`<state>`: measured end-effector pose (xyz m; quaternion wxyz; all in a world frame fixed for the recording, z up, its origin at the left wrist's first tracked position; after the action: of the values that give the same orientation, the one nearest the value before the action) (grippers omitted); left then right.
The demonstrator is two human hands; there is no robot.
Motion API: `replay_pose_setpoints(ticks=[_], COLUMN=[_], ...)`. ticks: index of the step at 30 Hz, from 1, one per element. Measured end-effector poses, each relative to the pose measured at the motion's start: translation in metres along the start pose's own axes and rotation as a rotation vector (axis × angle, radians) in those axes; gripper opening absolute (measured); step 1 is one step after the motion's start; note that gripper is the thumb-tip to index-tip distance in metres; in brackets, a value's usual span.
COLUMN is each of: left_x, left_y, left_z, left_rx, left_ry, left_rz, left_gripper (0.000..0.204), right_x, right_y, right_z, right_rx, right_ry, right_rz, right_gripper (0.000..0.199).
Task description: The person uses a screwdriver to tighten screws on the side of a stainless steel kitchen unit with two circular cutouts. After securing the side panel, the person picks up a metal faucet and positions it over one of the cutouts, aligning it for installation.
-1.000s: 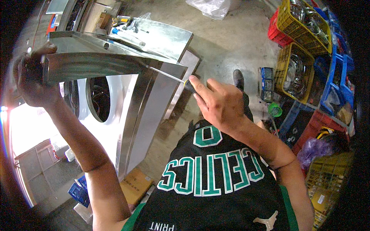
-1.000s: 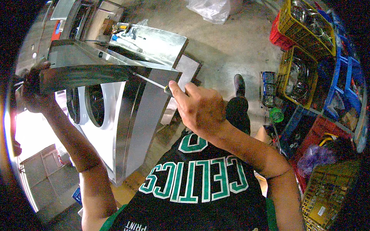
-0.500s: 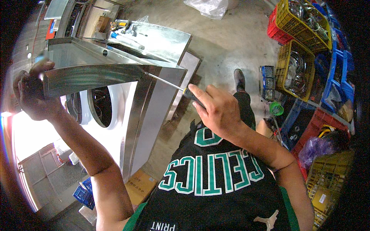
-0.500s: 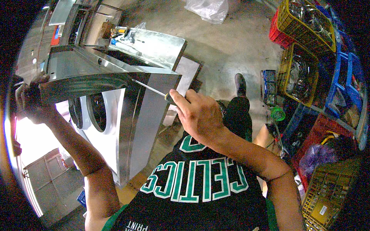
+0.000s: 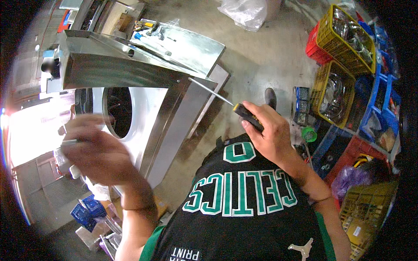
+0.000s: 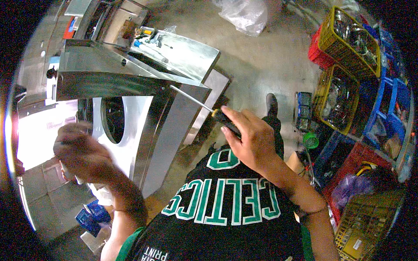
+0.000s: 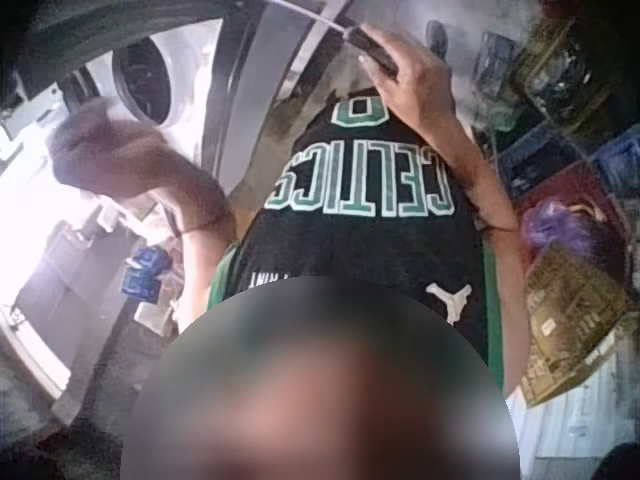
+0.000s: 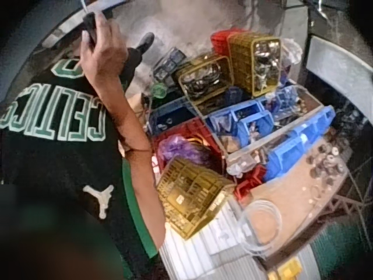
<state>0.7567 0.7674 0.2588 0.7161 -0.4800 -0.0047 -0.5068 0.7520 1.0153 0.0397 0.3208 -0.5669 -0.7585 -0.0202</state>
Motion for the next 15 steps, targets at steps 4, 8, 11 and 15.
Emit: replay_pose_setpoints(ticks=[4,8,11,15], left_x=[-0.085,-0.144,-0.160,-0.169], left_y=[0.132,0.173,0.173,0.172], left_z=[-0.082,-0.134,-0.146,-0.150], left_rx=[1.109,1.453,1.474,1.473], left_ry=[0.588,1.199,1.344,1.430], left_rz=[-0.140,0.064,0.122,0.094], left_gripper=[0.016,0.015,0.016,0.017], right_x=[0.010,0.015,0.017,0.023], right_y=[0.008,0.010,0.009,0.002], right_z=[0.000,-0.009,-0.013,-0.016], right_rx=[-0.052,0.029,0.059,0.097], right_ry=[-0.026,0.047,0.091,0.131], right_rz=[0.004,-0.014,-0.034,-0.028], right_gripper=[0.041,0.043,0.043,0.044])
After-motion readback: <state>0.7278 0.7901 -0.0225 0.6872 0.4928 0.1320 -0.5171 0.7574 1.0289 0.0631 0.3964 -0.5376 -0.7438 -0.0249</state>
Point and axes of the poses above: each hand's wrist, its own y-axis away from the middle knuckle, its own x-axis out of the back of the hand, z = x × y, the point moved 8 cm from there along -y, towards the middle knuckle, and after that the axes turned 13 degrees about x, right-handed, at the moved point
